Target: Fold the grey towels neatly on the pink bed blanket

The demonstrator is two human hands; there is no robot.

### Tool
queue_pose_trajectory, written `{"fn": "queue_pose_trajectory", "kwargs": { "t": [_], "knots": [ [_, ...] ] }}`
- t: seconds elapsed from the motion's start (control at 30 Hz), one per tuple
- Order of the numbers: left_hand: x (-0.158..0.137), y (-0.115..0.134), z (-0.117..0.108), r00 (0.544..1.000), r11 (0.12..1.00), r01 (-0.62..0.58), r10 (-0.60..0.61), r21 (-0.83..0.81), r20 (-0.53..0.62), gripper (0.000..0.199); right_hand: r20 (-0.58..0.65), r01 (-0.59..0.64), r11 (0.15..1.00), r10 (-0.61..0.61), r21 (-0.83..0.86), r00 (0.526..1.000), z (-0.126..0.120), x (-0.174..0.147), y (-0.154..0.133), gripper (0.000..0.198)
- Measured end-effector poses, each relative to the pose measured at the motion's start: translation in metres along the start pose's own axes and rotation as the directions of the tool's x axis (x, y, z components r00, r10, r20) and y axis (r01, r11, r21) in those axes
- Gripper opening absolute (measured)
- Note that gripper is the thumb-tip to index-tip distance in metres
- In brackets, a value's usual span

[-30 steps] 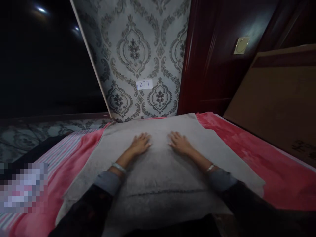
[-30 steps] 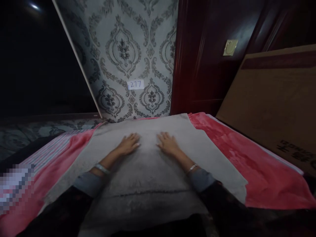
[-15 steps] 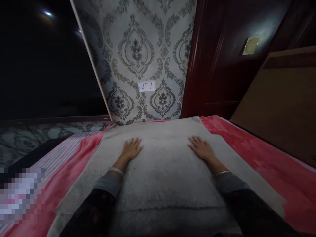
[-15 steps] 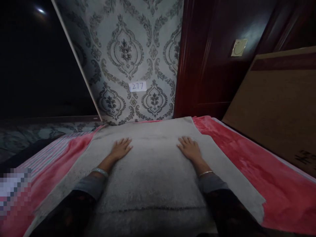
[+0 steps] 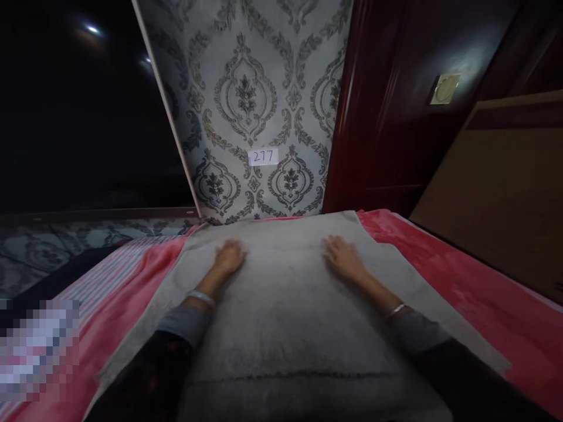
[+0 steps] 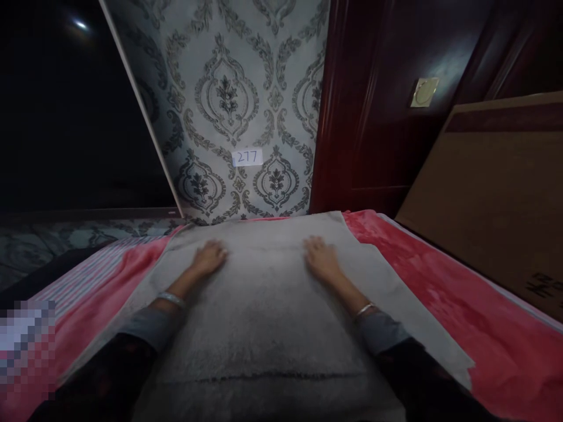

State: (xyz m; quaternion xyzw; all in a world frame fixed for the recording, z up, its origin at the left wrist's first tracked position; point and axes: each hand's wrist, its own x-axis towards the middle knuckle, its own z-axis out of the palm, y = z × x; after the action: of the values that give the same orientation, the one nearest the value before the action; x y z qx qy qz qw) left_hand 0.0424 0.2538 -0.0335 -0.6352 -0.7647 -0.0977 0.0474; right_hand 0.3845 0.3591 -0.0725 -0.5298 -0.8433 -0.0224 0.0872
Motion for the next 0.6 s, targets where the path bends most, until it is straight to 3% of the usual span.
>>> {"fn": "queue_pose_trajectory", "kwargs": {
  "t": [0.07,0.1,0.17,0.23,0.4,0.6],
  "knots": [
    [0.007,0.034,0.017,0.985,0.988,-0.149,0.152,-0.039,0.078,0.046,0.006,0.267,0.961,-0.268,0.068,0.963,0.008,0.008,-0.048,0.056],
    [0.007,0.050,0.027,0.962,0.969,-0.238,0.244,-0.068,0.122,0.049,0.031,0.327,0.941,-0.331,0.092,0.943,0.014,0.010,-0.068,0.057],
    [0.004,0.073,0.045,0.927,0.941,-0.324,0.337,-0.103,0.163,0.054,0.074,0.359,0.926,-0.369,0.120,0.927,0.025,0.011,-0.092,0.059],
    [-0.001,0.084,0.058,0.917,0.930,-0.346,0.363,-0.121,0.165,0.058,0.099,0.351,0.928,-0.364,0.125,0.926,0.034,0.013,-0.098,0.058],
    [0.006,0.063,0.058,0.952,0.971,-0.233,0.237,-0.045,0.195,0.061,0.115,0.251,0.964,-0.261,0.090,0.959,0.036,0.025,-0.057,0.056],
    [0.006,-0.016,0.024,0.988,0.998,0.003,-0.014,0.068,0.156,0.050,0.149,-0.058,0.998,0.058,-0.005,0.987,0.029,0.024,0.032,0.058]
  ]
}}
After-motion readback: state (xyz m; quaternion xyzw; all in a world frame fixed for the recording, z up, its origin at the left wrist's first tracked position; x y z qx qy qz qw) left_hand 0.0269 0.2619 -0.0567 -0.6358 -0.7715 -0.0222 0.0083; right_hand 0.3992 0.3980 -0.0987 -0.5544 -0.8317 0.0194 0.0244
